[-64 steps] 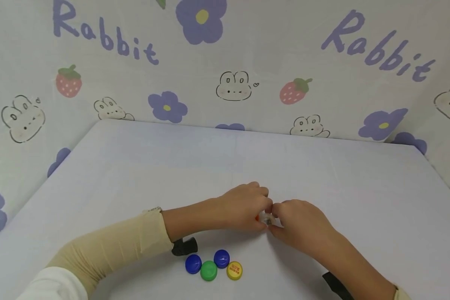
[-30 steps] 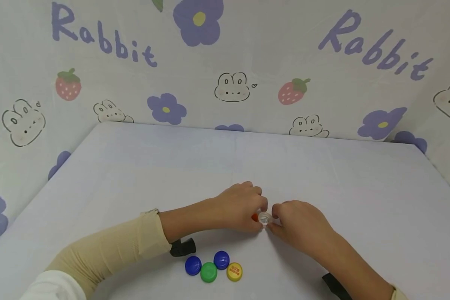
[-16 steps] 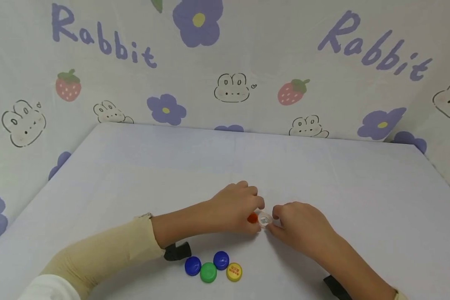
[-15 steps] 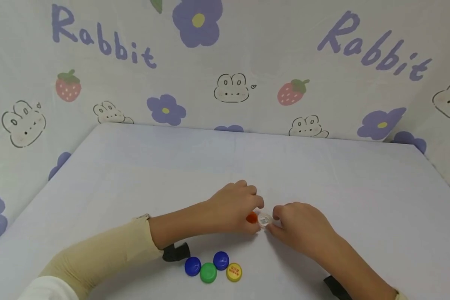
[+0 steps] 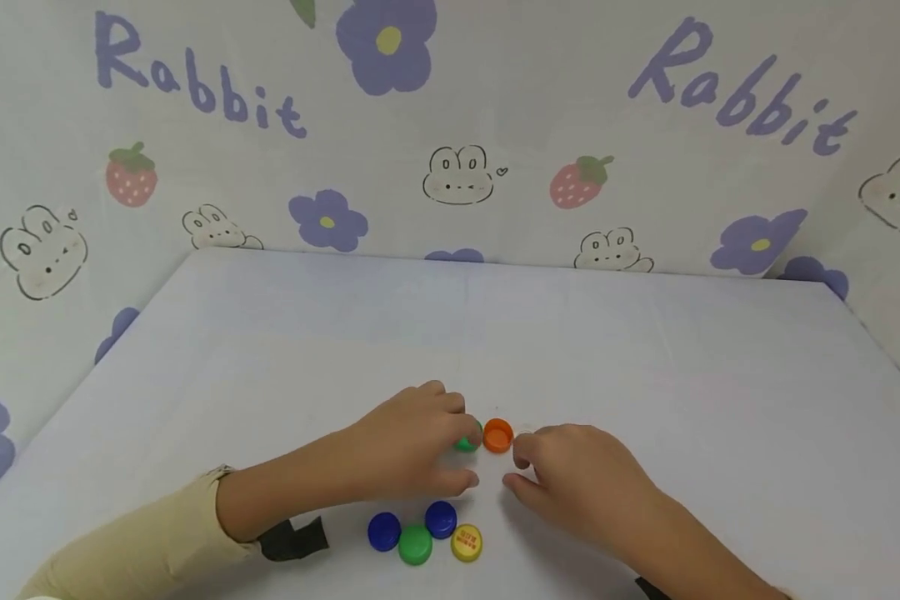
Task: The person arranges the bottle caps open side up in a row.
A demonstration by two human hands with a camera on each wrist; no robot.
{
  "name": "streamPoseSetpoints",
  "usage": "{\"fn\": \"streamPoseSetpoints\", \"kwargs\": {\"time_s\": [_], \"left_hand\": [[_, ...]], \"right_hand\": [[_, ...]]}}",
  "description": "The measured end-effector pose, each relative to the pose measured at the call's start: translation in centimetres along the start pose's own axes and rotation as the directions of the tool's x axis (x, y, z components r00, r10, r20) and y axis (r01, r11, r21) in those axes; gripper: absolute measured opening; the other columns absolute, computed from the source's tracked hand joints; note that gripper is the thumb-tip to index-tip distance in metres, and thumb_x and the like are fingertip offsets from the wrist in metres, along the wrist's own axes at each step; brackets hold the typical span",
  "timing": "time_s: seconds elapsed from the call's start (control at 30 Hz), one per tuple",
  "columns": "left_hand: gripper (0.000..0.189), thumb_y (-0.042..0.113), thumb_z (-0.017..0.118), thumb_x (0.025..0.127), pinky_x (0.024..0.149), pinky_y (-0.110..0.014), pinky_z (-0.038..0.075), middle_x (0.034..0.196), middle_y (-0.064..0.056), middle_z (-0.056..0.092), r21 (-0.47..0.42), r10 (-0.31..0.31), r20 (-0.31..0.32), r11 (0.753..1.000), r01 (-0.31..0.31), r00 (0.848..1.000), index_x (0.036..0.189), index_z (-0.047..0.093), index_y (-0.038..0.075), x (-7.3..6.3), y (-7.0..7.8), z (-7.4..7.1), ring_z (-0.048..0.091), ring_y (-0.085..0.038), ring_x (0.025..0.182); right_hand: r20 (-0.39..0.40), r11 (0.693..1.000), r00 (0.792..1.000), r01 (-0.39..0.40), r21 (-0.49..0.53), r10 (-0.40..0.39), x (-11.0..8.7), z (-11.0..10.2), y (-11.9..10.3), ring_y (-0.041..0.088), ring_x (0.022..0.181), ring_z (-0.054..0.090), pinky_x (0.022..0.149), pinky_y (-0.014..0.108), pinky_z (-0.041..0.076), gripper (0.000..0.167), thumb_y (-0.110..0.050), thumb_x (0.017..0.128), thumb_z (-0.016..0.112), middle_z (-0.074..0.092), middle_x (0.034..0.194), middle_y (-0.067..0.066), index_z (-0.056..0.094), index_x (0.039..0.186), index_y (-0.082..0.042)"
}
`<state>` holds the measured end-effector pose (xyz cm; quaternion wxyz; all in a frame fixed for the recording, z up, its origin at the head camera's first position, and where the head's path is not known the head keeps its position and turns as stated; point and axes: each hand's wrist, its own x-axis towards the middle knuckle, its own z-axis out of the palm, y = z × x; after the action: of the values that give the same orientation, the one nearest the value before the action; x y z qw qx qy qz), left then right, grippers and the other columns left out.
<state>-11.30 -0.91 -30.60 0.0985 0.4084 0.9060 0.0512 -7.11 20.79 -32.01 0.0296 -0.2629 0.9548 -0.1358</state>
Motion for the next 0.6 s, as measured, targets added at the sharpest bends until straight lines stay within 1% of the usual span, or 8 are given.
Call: {"fn": "streamPoseSetpoints", "kwargs": {"time_s": [0.17,0.23,0.3,0.43,0.53,0.6], "left_hand": [[0.030,0.049,0.074,0.092,0.075,-0.023,0.044,0.099,0.008,0.064,-0.058,0.014,0.025,0.998,-0.012,1.000,0.108,0.077,0.024,-1.8,-0.5,0.8,0.050,-0.010,0.089],[0.029,0.048,0.074,0.091,0.074,-0.022,0.045,0.096,0.009,0.062,-0.077,0.015,0.043,0.997,-0.012,0.999,0.106,0.078,0.024,-2.4,-0.6,1.0,0.050,-0.009,0.088],[0.028,0.048,0.075,0.091,0.071,-0.021,0.044,0.093,0.010,0.060,-0.093,0.012,0.063,0.996,-0.006,0.998,0.104,0.078,0.024,-2.9,-0.7,1.2,0.049,-0.007,0.086],[0.025,0.046,0.077,0.090,0.067,-0.020,0.041,0.087,0.012,0.058,-0.104,0.020,0.091,0.995,-0.011,0.996,0.099,0.078,0.023,-3.6,-0.7,1.3,0.047,-0.007,0.081],[0.024,0.045,0.079,0.089,0.067,-0.020,0.040,0.085,0.013,0.058,-0.109,0.033,0.084,0.994,-0.023,0.996,0.096,0.078,0.022,-3.8,-0.7,1.4,0.047,-0.006,0.079],[0.023,0.043,0.080,0.088,0.067,-0.019,0.040,0.085,0.013,0.058,-0.119,0.036,0.077,0.993,-0.027,0.996,0.095,0.078,0.021,-3.8,-0.7,1.4,0.047,-0.006,0.079]], "right_hand": [[0.010,0.994,0.994,0.108,0.029,-0.108,0.0,0.3,-0.9,0.000,0.062,0.044,0.057,0.023,0.044,0.015,-0.026,0.085,0.084,0.049,0.069,-0.018,0.071,0.088,-0.020],[0.018,0.990,0.990,0.141,0.028,-0.141,0.1,0.5,-1.2,0.000,0.064,0.045,0.058,0.024,0.045,0.015,-0.026,0.085,0.085,0.050,0.071,-0.019,0.071,0.089,-0.020],[0.037,0.987,0.987,0.156,0.033,-0.158,0.2,0.8,-1.5,-0.001,0.065,0.046,0.059,0.025,0.046,0.016,-0.027,0.085,0.085,0.051,0.072,-0.019,0.071,0.090,-0.019],[0.081,0.982,0.979,0.180,0.062,-0.185,0.7,1.3,-2.4,-0.001,0.065,0.045,0.060,0.024,0.045,0.018,-0.033,0.086,0.083,0.053,0.074,-0.019,0.072,0.090,-0.019],[0.116,0.975,0.970,0.203,0.090,-0.213,1.2,1.8,-3.1,-0.001,0.064,0.042,0.057,0.022,0.041,0.019,-0.036,0.087,0.082,0.050,0.072,-0.019,0.072,0.089,-0.019],[0.116,0.970,0.965,0.224,0.092,-0.234,1.5,2.0,-3.6,-0.001,0.062,0.040,0.054,0.021,0.037,0.019,-0.034,0.086,0.083,0.048,0.070,-0.018,0.071,0.087,-0.020]]}}
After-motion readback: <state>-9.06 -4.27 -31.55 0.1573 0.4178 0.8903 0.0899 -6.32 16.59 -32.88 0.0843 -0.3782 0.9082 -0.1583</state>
